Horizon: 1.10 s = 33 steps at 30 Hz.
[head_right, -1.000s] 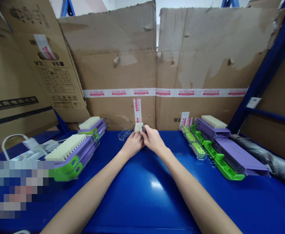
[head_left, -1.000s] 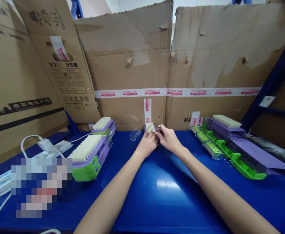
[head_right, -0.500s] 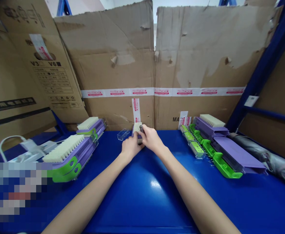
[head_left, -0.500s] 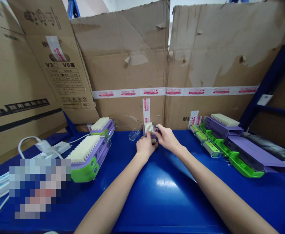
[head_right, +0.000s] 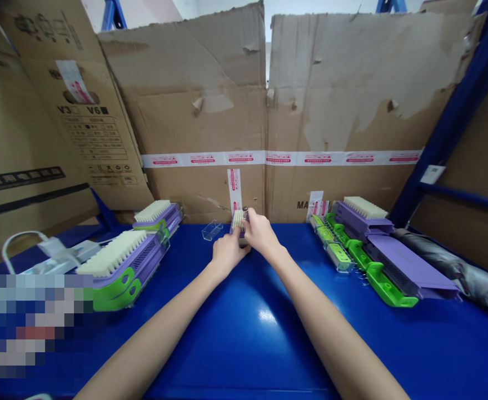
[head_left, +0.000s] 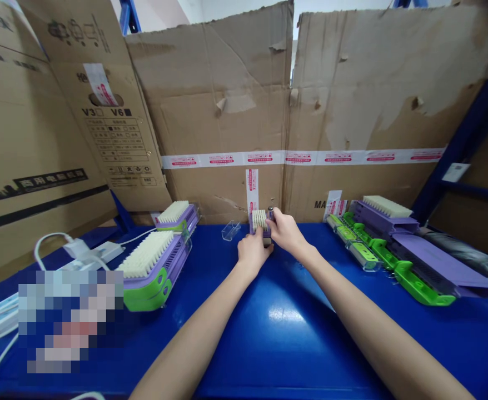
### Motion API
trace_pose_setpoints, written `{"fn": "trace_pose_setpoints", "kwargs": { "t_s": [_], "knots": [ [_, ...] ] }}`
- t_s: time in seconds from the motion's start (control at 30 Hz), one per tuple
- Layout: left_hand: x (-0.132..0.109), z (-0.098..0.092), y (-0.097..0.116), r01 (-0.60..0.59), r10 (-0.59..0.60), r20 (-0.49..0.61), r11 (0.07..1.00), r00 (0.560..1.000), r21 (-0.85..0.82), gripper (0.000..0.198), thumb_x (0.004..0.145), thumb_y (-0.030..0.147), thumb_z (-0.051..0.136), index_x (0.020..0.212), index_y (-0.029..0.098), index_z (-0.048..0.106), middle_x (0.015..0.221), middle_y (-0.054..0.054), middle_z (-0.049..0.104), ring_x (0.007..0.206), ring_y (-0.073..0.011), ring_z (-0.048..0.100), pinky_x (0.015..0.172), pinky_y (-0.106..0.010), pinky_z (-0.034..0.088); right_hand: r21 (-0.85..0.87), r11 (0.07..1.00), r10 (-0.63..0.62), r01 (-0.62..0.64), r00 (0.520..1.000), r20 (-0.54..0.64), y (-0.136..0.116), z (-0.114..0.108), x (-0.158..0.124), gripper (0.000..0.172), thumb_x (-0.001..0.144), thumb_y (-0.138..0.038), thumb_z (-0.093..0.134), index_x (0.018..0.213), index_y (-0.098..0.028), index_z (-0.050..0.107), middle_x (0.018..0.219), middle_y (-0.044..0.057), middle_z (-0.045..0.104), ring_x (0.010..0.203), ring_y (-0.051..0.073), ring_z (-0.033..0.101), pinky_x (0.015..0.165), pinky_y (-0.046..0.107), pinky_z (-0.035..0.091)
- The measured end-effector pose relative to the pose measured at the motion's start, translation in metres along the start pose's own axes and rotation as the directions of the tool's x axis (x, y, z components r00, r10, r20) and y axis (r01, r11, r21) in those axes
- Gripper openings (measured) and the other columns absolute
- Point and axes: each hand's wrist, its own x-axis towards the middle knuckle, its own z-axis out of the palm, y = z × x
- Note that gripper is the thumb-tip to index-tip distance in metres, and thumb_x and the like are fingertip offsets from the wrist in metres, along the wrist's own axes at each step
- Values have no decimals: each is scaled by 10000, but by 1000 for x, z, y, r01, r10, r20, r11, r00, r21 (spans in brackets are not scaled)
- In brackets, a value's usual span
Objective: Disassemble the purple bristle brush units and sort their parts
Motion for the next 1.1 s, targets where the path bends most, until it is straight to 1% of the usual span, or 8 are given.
{"fn": "trace_pose_setpoints", "kwargs": {
  "t_s": [0.17,0.37,0.43,0.57,0.67,0.77,0.93,1.1],
  "knots": [
    [1,-1,-1,-11,11,-9,1000,1000,-10,486,744,464,576,1144,201,490,896,-118,671,841,-271,657,683,-338,486,-44,998,37,-37,999,12,4,8,13,125,823,-184,440,938,-172,485,718,89,633,626,196,584,517,244,327],
    [0,-1,-2,-25,25,19,1000,1000,-10,525,762,500,568,1190,216,459,924,-107,665,863,-251,652,698,-315,479,-78,994,73,-72,997,2,6,9,19,88,819,-189,450,893,-174,493,675,81,627,607,200,587,508,245,331],
    [0,0,-1,-21,21,18,1000,1000,-9,498,782,518,540,1172,216,467,926,-112,661,838,-244,655,690,-312,478,-75,995,66,-67,998,-17,6,7,14,101,825,-192,434,907,-175,491,690,83,629,618,202,589,517,248,341],
    [-2,2,1,-7,7,2,1000,1000,-4,462,803,509,524,1152,211,477,915,-120,654,802,-245,656,682,-318,480,-17,999,-40,40,999,-30,5,1,-7,153,847,-200,397,981,-176,465,786,90,638,684,205,605,574,258,389],
    [-3,4,2,-24,24,-13,1000,1000,2,456,796,504,542,1142,211,483,900,-118,653,795,-249,655,671,-319,484,28,996,-79,80,997,-18,5,-5,-26,132,860,-211,384,971,-185,449,822,89,626,719,201,608,618,269,421],
    [-3,5,3,-30,30,-30,1000,999,3,455,791,509,549,1133,215,487,883,-113,653,788,-250,654,653,-316,486,60,992,-106,107,994,-22,5,-9,-39,104,867,-209,380,947,-198,445,839,82,617,753,194,607,656,274,441],
    [-3,7,3,-28,28,-31,1000,999,4,459,802,520,525,1146,218,479,893,-110,647,803,-246,650,673,-318,484,67,989,-129,135,988,-86,4,-10,-45,93,882,-236,385,944,-201,446,840,81,613,749,189,602,667,276,448],
    [-4,6,3,-23,23,-29,1000,999,4,465,794,524,524,1140,216,481,893,-114,647,794,-253,650,665,-327,484,95,991,-89,94,995,-53,4,-9,-45,70,884,-233,390,918,-203,444,832,75,615,749,184,601,670,270,443]
  ]
}}
